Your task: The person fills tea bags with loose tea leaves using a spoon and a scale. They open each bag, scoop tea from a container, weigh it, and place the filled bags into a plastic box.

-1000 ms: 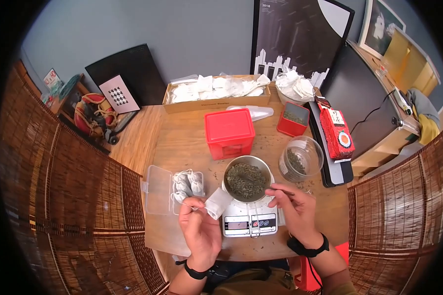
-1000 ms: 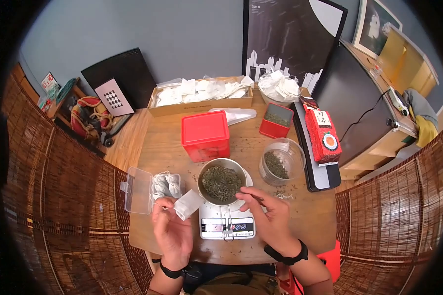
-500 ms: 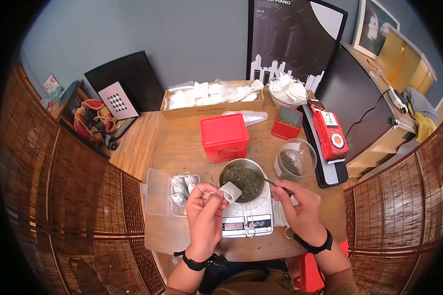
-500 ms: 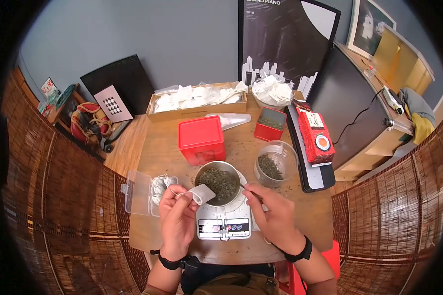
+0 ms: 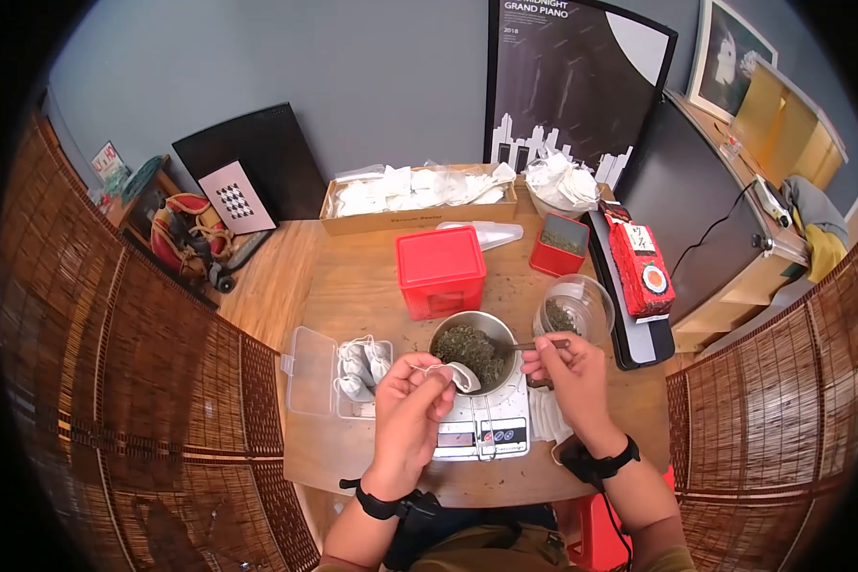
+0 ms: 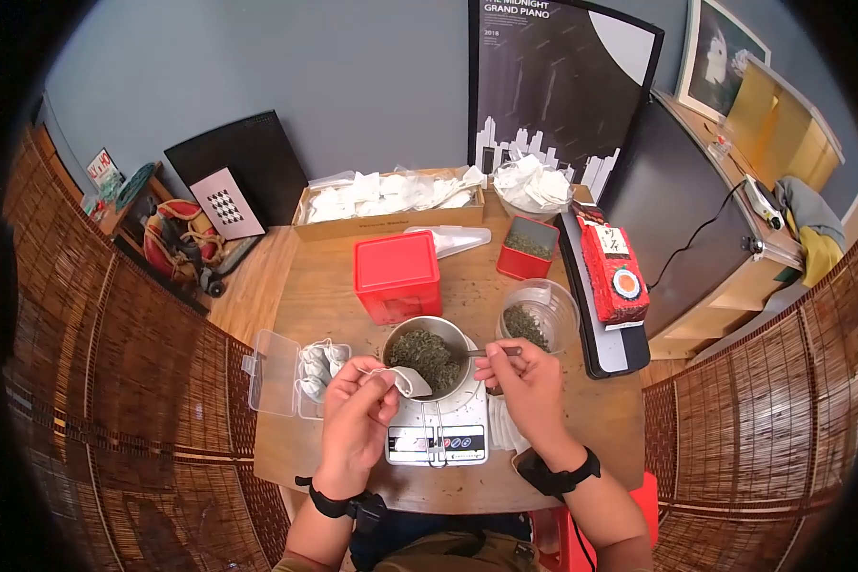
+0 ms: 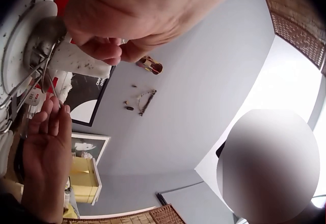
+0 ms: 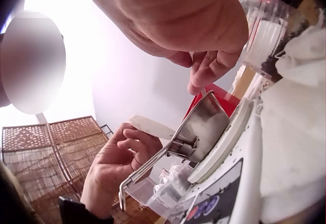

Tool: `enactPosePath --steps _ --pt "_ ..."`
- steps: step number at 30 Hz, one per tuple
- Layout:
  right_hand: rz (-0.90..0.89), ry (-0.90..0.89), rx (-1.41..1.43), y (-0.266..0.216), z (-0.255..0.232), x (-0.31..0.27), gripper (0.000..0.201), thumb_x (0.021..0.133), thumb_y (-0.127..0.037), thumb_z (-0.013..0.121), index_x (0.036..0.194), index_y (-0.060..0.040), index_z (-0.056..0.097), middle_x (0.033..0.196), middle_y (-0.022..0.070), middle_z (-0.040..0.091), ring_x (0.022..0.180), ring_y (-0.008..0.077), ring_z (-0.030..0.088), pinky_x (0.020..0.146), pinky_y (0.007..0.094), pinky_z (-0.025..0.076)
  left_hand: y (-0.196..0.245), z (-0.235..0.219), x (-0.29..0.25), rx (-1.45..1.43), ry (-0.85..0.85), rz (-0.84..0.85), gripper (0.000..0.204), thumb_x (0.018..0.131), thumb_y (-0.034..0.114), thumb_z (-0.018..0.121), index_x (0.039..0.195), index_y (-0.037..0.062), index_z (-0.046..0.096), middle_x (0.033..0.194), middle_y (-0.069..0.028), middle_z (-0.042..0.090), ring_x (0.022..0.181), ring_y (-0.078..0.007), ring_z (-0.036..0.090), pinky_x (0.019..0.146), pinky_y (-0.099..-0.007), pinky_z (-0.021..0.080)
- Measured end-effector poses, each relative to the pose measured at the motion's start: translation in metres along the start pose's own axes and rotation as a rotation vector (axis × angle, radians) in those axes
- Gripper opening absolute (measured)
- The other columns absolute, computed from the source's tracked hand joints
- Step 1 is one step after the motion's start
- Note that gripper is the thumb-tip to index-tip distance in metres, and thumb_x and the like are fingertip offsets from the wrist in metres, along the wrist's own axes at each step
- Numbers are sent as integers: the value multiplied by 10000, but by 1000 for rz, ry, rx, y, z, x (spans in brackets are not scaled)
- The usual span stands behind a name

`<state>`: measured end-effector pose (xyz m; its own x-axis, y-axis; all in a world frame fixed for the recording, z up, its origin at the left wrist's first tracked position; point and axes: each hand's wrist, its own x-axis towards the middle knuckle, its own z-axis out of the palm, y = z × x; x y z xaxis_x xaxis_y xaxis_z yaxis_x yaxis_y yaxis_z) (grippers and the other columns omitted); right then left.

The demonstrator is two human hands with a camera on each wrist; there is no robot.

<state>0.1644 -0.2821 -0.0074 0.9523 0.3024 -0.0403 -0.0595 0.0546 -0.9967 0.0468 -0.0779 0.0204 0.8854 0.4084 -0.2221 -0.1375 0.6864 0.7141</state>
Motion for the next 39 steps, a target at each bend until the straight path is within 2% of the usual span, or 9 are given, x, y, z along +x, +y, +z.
enactPosePath --steps 8,10,14,16,19,22,32,35,39 --pt "112 21 146 -8 -4 -14 249 1040 -118 756 1215 47 692 949 120 787 786 133 745 675 241 570 -2 3 0 13 -6 -15 130 995 -50 720 1065 40 658 789 -39 689 660 -83 615 534 -209 400" --pt "-34 218 77 -12 -10 -30 282 1012 -106 792 1240 24 688 839 47 734 717 93 678 633 240 538 -4 3 -1 71 -13 3 122 1003 -45 698 1054 46 635 838 -48 696 679 -107 626 549 -214 416" --pt "-340 199 -152 -26 -6 -58 290 988 -79 806 1250 -19 701 844 15 678 676 76 619 595 241 494 -10 9 -4 122 28 31 122 1004 -38 704 1056 49 637 809 -26 681 655 -96 601 547 -211 393" --pt "-600 -189 -586 -57 9 -60 322 955 -81 825 1257 -57 714 939 49 662 689 133 637 588 278 498 -13 10 -3 91 -20 25 123 1003 -35 706 1064 50 640 783 -3 663 631 -68 562 542 -208 370" --pt "-727 -286 -663 -57 28 -50 328 934 -114 828 1244 -78 725 994 84 609 716 228 651 592 340 520 -13 14 -6 112 -6 49 131 999 -38 709 1067 52 641 768 17 649 620 -43 533 535 -202 348" --pt "-664 -308 -804 -59 36 -45 301 951 -165 806 1227 -74 730 980 93 586 749 291 659 615 403 547 -14 8 -8 119 -34 68 154 991 -55 722 1087 44 653 838 9 695 659 -12 556 548 -185 368" --pt "-617 -409 -830 -49 34 -25 169 1014 -191 717 1141 -79 702 978 108 612 813 367 690 641 477 557 -14 6 -13 160 -44 1 362 969 -88 677 1310 14 615 1025 -37 711 678 -38 568 553 -186 380" --pt "-624 -388 -894 -61 35 -21 139 1028 -172 692 1133 -82 700 951 110 607 813 360 695 651 483 561 -22 -8 -14 499 72 613 529 933 -159 621 1440 -10 586 1391 -111 544 743 -48 574 587 -189 426" --pt "-663 -438 -969 -69 37 -16 145 1010 -140 703 1140 -77 688 980 114 606 833 366 695 666 484 560 4 10 -29 918 -184 702 386 912 -122 728 1286 -27 747 1287 -141 633 764 -74 646 609 -228 526"
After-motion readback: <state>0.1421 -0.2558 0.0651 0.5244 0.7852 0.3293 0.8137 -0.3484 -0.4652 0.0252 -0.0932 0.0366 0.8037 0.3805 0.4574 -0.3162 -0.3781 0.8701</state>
